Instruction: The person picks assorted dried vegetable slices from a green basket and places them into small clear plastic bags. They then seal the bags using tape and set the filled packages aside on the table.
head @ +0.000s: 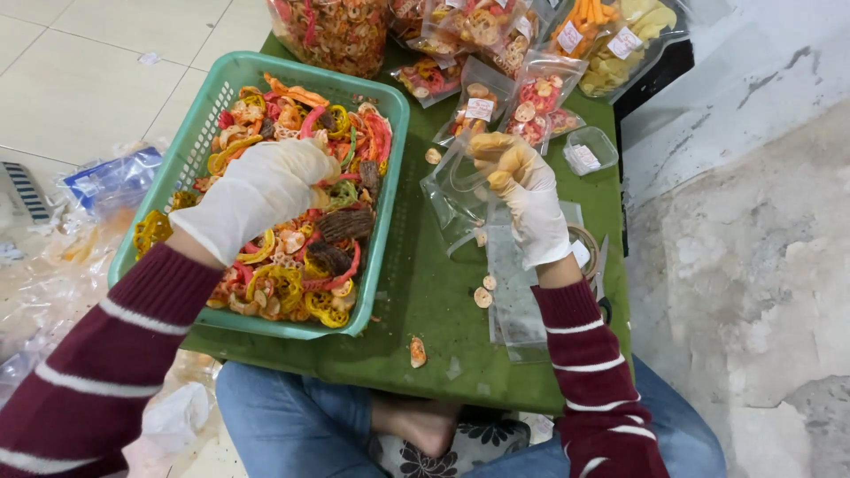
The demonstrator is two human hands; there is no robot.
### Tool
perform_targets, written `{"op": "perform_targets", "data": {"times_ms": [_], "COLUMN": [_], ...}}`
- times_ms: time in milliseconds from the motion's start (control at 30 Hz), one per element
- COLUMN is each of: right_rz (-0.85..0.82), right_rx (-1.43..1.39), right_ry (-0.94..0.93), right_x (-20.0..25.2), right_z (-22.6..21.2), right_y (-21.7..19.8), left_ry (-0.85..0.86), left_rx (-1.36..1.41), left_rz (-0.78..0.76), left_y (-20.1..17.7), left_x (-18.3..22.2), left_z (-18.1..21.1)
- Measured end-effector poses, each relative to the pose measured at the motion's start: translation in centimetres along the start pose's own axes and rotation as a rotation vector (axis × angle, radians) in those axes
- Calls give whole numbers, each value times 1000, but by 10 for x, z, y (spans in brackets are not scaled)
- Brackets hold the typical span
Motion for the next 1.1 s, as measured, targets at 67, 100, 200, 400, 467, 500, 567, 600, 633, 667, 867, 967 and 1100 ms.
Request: {"op": "perform_targets", "data": {"times_ms": [67, 100, 200, 400, 467, 500, 567, 600, 633, 667, 867, 967, 1100], "right_rz": [-1, 1, -11, 2, 11, 17, -36, -90, -87, -96, -97, -76, -1], "right_rx": [-3, -5, 7, -11, -16, -22, -22, -21, -22, -15, -25, -32, 5], "right_ry": [18, 38, 36, 32, 34, 37, 64, 94, 94, 94, 99, 120, 176], "right_x": [0, 1, 1, 2, 3, 3, 3, 4, 4, 5, 6, 8, 10], "right_z": [0, 1, 4, 6, 6, 6, 2, 1, 1, 2, 14, 26, 50], "right_y": [0, 0, 0, 2, 1, 1, 2, 5, 4, 4, -4, -10, -29], "left_ry": [53, 109, 46, 351, 90, -172, -308, -437, -436, -420, -281, -43, -69], "left_rx": [-62, -123, -588, -670, -603, -526, -94, 348, 347, 934, 1485, 820, 691], "left_rz": [-54, -112, -296, 301, 122, -54, 84, 214, 212, 237, 194, 334, 295], "left_y": [-3, -2, 18, 43, 16, 6, -27, -42, -45, -41, -2, 6, 17], "left_x": [5, 8, -5, -13, -26, -30, -22, -14, -23, -31, -61, -68, -88], "left_z": [22, 34, 33, -18, 18, 27, 63, 75, 92, 108, 175, 173, 172]}}
Point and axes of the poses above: each hand's wrist, its own x-axis away from the middle knuckle, its own y-axis out of the palm, z = x × y, the point moved 6 cm from there along -x, towards the middle knuckle, and after that the axes turned 2 degrees about -z, right-handed, at the moved point
